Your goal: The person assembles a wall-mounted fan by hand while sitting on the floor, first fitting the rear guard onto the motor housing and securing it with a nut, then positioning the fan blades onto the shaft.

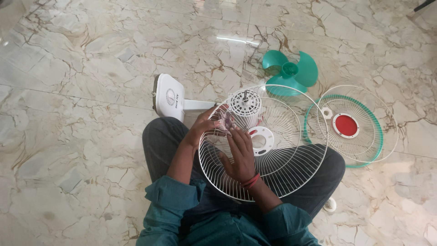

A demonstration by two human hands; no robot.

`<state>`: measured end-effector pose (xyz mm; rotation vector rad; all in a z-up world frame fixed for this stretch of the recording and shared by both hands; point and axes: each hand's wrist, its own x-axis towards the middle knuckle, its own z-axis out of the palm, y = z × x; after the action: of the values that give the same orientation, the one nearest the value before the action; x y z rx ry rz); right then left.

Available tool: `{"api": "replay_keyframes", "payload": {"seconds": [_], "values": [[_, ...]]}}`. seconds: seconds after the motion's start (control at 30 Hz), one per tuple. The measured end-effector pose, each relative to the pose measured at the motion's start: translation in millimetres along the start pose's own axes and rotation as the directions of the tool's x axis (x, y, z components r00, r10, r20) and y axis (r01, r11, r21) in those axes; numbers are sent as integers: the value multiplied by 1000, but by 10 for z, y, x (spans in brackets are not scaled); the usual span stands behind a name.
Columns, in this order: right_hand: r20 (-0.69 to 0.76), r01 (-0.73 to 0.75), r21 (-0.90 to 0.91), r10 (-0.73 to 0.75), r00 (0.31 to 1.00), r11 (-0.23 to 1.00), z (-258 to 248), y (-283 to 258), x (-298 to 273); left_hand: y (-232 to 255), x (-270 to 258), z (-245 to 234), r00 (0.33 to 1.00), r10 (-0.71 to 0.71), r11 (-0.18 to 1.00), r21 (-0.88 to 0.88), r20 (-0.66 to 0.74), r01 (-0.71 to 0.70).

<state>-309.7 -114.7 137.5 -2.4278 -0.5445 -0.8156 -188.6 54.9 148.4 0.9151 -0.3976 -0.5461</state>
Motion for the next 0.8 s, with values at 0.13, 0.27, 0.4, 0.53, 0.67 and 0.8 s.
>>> {"api": "replay_keyframes", "payload": {"seconds": [0.13, 0.27, 0.4, 0.53, 0.67, 0.8], "values": [[-16, 24, 26, -24, 1000, 999, -23, -77, 41, 81, -86, 15, 1000, -23, 999, -38, -20, 22], [-25, 32, 18, -32, 999, 999, -9, -125, 73, 72, -98, -45, 1000, -4, 998, -66, -27, 2], [-19, 23, 0, -23, 1000, 1000, 63, -110, 96, 55, -84, -109, 998, -19, 997, -78, -54, 15], [12, 10, 0, -10, 1000, 1000, 107, -114, 125, 126, -99, -144, 998, -34, 995, -100, -59, 28], [17, 8, -40, -7, 1000, 999, 170, -91, 118, 97, -86, -138, 988, -59, 996, -76, -140, 48], [34, 5, -56, -3, 999, 998, 215, -32, 113, 107, -90, -145, 991, -54, 994, -100, -123, 42]]}}
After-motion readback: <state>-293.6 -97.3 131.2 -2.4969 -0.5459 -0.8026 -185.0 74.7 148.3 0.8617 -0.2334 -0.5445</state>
